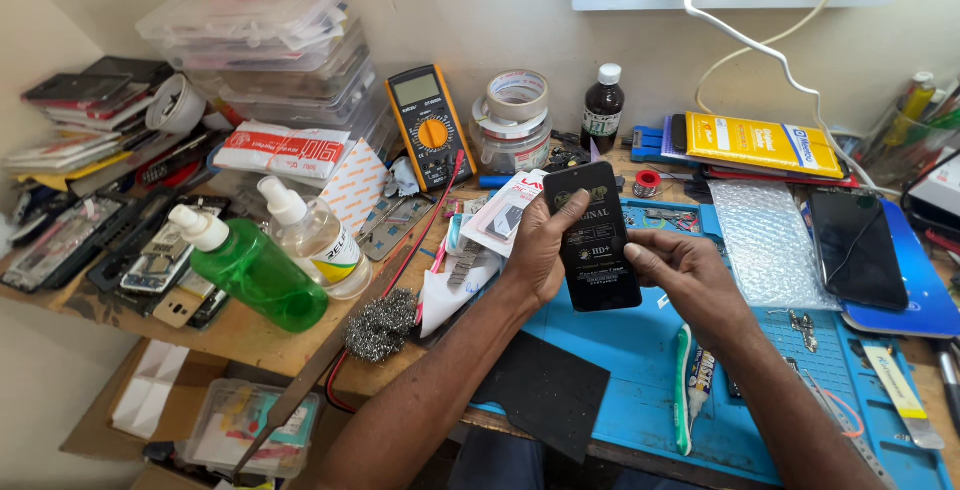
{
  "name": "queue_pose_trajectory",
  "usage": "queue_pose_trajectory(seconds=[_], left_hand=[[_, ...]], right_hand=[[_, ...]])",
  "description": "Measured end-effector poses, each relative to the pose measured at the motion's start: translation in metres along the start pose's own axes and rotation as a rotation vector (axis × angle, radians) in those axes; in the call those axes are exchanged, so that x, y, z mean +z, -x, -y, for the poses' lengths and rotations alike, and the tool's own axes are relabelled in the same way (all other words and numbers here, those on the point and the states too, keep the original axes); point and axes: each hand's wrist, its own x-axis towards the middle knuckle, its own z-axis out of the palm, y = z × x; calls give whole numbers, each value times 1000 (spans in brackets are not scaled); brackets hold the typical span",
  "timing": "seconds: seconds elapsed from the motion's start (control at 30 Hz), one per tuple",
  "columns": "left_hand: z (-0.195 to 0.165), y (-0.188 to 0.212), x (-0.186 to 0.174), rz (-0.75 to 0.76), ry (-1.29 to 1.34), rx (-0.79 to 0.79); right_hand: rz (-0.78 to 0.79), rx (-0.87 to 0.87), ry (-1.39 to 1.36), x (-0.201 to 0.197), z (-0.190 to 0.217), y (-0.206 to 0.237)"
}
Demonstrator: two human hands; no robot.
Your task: The person removes the back cover of a smartphone, revealing the internal components. They then use a metal tool to pry and separate the screen from the phone's frame, followed by brushing the screen surface with a toothbrush.
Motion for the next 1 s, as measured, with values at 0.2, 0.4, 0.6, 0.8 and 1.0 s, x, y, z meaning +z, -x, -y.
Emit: queue_pose_trajectory(seconds=[0.2,0.4,0.6,0.8,1.0], left_hand=[[-7,-3,-5,20,151,-120],[-10,8,11,356,192,-187],[-12,16,21,384,257,-226],[-14,13,17,394,297,-190],[-7,9,7,422,294,-175]], right_hand=[[-7,25,-105,0,-3,-2],[-71,-70,-201,-4,6,2],[-121,-147,-38,6,26,13],[-430,-703,769,-6,55,29],[-118,-1030,1173,-5,62,42]])
